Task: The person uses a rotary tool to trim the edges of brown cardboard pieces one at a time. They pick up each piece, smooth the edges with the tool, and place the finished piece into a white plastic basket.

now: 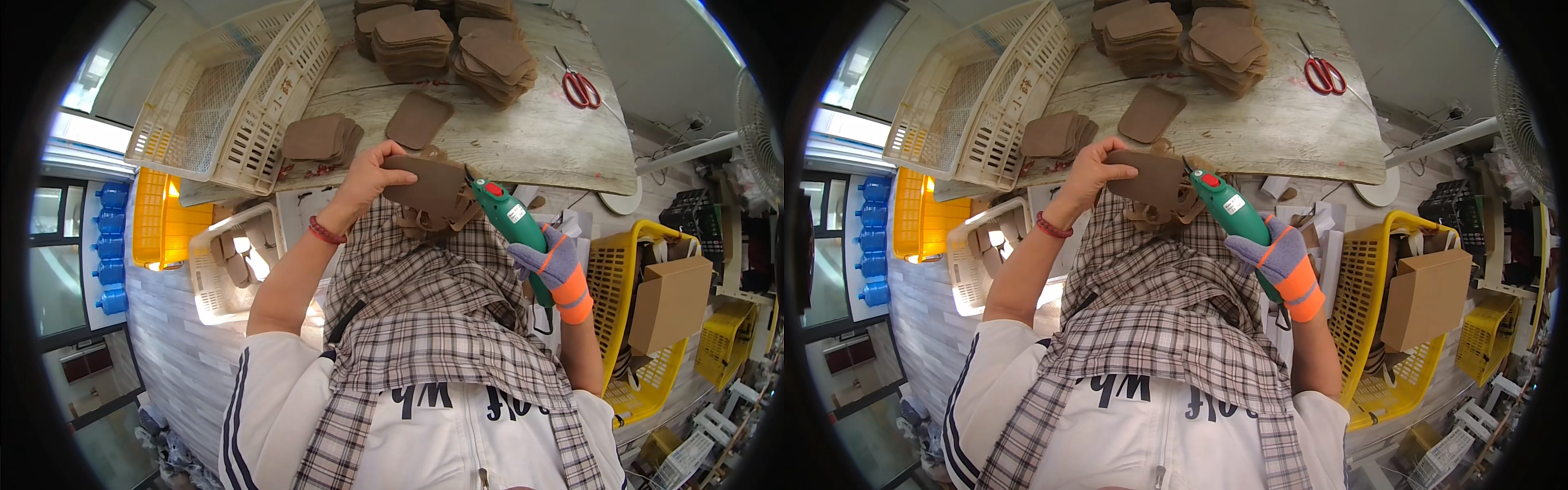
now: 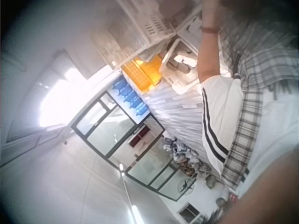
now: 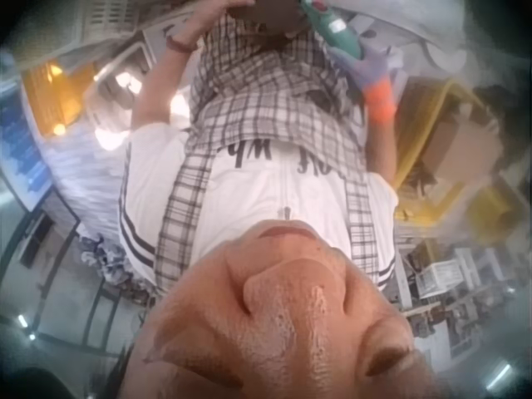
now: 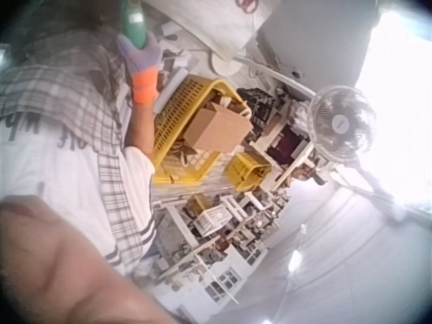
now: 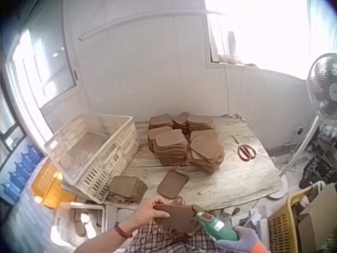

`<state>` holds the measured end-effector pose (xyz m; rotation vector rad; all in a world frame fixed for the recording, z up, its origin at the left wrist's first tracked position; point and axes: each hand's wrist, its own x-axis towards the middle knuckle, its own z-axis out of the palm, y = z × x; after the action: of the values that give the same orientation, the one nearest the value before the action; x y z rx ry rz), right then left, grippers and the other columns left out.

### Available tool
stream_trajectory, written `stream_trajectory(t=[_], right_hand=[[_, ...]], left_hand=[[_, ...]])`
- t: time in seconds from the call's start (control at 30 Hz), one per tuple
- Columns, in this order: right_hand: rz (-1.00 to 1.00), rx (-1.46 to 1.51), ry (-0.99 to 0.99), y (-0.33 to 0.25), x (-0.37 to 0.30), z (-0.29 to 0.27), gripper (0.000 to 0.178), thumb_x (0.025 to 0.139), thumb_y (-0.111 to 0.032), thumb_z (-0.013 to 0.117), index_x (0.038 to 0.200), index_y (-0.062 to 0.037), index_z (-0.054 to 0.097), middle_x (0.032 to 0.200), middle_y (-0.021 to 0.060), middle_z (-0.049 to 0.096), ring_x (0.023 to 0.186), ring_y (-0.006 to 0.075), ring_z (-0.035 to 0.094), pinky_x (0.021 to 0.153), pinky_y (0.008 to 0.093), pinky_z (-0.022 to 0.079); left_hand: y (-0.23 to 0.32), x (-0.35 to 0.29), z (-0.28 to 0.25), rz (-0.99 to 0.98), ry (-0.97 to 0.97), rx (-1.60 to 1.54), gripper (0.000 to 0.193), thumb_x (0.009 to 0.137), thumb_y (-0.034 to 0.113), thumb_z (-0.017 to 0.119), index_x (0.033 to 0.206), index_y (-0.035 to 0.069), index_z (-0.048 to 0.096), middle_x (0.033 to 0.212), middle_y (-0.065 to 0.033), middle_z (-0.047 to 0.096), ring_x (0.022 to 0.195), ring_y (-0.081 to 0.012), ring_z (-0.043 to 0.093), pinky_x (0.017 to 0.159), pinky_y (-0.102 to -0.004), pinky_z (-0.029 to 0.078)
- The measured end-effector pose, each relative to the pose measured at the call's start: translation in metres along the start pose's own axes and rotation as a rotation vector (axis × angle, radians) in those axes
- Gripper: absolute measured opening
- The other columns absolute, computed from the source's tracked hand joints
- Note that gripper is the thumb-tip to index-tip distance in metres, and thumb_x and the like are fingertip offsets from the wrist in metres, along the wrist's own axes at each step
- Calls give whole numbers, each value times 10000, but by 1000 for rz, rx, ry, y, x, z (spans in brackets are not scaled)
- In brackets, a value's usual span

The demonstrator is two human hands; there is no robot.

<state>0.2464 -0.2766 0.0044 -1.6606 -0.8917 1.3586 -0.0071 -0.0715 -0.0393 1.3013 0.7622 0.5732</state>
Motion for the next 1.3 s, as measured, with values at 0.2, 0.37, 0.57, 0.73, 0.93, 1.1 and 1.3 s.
stream_trajectory(t=[0.2, 0.37, 0.57, 0.73, 0.93, 1.1, 1.3], right_hand=[[39, -6, -41, -5, -1, 7, 434, 748, -206, 765, 1055, 28, 565, 754, 40, 626, 554, 76, 563, 491, 214, 463], [38, -14, -53, -3, -1, 9, 440, 741, -211, 774, 1050, 26, 569, 742, 37, 617, 548, 69, 558, 491, 210, 467], [34, -44, -69, 1, -1, 13, 471, 729, -228, 788, 1058, 26, 567, 735, 29, 616, 576, 58, 558, 503, 196, 453], [51, -11, -86, -1, 0, 17, 456, 729, -230, 789, 1044, 20, 573, 725, 24, 613, 597, 55, 562, 519, 188, 446], [22, -18, -90, -6, 3, 23, 435, 737, -230, 783, 1029, 19, 576, 709, 20, 605, 594, 53, 556, 519, 190, 444], [6, 11, -140, -7, 13, 29, 443, 742, -230, 779, 1046, 19, 576, 733, 23, 606, 585, 52, 546, 509, 192, 436], [1, 97, -89, -10, 13, 34, 442, 765, -203, 757, 1087, 21, 555, 734, 23, 605, 568, 58, 543, 510, 188, 446]], left_hand=[[5, -5, -1, -21, 78, -353, 222, 757, -13, 678, 973, 13, 634, 891, -55, 672, 791, -117, 629, 765, -239, 498], [5, -5, -2, -66, 71, -314, 221, 756, -10, 681, 971, -5, 635, 884, -66, 676, 781, -120, 635, 749, -244, 509], [1, -4, 1, -90, 23, -210, 190, 746, -1, 695, 929, 0, 643, 859, -54, 673, 757, -109, 627, 715, -235, 506], [3, -4, 7, -128, -46, -95, 198, 739, 8, 704, 928, 1, 645, 846, -41, 670, 752, -103, 622, 701, -229, 500], [12, -5, 13, -204, -156, -12, 198, 720, 6, 717, 909, 0, 656, 839, -25, 669, 741, -81, 607, 690, -217, 488], [13, -3, 14, -217, -251, 64, 200, 708, 1, 723, 901, 8, 669, 813, -7, 662, 742, -69, 590, 701, -215, 476], [31, -10, -36, -28, 1, -58, 250, 803, 24, 638, 1050, 14, 604, 984, -50, 637, 852, -108, 592, 776, -250, 486]])
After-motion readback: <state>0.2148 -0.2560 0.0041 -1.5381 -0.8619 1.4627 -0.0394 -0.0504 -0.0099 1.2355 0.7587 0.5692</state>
